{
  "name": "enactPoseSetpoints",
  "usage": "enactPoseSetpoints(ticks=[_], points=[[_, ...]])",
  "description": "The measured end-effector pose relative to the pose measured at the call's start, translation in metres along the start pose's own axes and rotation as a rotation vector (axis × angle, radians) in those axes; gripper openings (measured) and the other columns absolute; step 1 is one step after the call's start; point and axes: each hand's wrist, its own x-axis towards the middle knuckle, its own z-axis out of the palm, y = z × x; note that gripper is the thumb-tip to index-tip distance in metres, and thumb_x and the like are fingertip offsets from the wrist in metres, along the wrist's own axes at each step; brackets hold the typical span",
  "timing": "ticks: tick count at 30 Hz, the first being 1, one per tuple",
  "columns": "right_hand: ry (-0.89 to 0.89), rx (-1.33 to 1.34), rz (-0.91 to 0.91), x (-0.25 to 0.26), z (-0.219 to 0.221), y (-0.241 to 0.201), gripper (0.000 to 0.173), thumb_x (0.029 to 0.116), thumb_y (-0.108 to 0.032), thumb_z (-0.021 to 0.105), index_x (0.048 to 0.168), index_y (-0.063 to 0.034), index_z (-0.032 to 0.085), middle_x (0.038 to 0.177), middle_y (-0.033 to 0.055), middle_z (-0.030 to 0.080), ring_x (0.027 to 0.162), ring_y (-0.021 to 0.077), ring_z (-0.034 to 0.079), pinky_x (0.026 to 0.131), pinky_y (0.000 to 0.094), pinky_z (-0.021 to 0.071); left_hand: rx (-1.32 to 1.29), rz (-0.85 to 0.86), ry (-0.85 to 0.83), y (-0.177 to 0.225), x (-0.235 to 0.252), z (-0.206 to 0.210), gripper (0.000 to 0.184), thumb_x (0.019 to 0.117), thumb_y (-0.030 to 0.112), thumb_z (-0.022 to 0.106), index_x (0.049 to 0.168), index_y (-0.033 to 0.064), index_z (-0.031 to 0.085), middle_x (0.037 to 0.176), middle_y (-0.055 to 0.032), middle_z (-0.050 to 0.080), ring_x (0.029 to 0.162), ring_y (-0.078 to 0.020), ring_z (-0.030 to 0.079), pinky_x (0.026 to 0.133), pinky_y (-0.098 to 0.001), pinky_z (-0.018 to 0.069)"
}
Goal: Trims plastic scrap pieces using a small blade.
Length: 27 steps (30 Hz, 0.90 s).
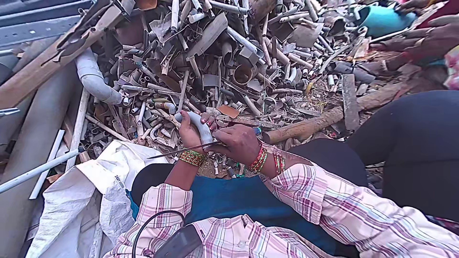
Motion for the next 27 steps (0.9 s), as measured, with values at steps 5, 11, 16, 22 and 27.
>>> enactPoseSetpoints(ticks=[5,11,16,22,27], points=[[-0.005,-0.040,-0.039,0.003,-0.004,0.002,0.040,0.0934,-0.043,0.066,0.074,-0.0083,0.068,0.061,0.0055,0.063,0.054,0.0221,0.062,0.047,0.0356,0.0438,-0.004,0.032,0.054,0.001,0.001,0.010,0.064,0.1056,0.062,0.009,0.085,0.0188,0.052,0.060,0.0056,0.051,0.053,-0.0077,0.054,0.051,-0.0220,0.0464],[0.006,-0.030,0.006,0.005,-0.007,0.003,0.045,0.0841,-0.050,0.073,0.077,-0.0056,0.068,0.070,0.0092,0.067,0.063,0.0242,0.066,0.054,0.0387,0.0487,-0.001,0.010,-0.007,-0.001,-0.001,0.013,0.065,0.1059,0.061,0.008,0.085,0.0181,0.053,0.059,0.0050,0.053,0.052,-0.0078,0.056,0.052,-0.0213,0.0484],[-0.048,-0.038,-0.010,-0.001,0.000,0.003,0.045,0.0915,-0.050,0.067,0.080,-0.0068,0.069,0.074,0.0083,0.069,0.063,0.0237,0.067,0.051,0.0373,0.0477,0.010,-0.021,0.049,-0.003,-0.001,0.002,0.067,0.1056,0.062,0.010,0.082,0.0173,0.054,0.060,0.0042,0.054,0.053,-0.0082,0.057,0.051,-0.0222,0.0489],[-0.042,-0.057,-0.056,-0.001,0.004,-0.001,0.036,0.0950,-0.040,0.065,0.075,-0.0092,0.067,0.066,0.0069,0.066,0.057,0.0232,0.065,0.048,0.0360,0.0450,0.074,0.033,0.149,0.001,0.000,0.002,0.062,0.1060,0.061,0.009,0.086,0.0183,0.049,0.060,0.0054,0.049,0.051,-0.0072,0.052,0.048,-0.0205,0.0437],[0.048,-0.047,-0.098,0.001,-0.002,-0.001,0.036,0.0925,-0.038,0.068,0.071,-0.0096,0.063,0.064,0.0052,0.063,0.056,0.0212,0.062,0.048,0.0343,0.0431,0.101,0.010,0.090,0.000,-0.005,0.006,0.064,0.1058,0.061,0.007,0.087,0.0185,0.051,0.061,0.0049,0.051,0.053,-0.0076,0.055,0.050,-0.0212,0.0471]])
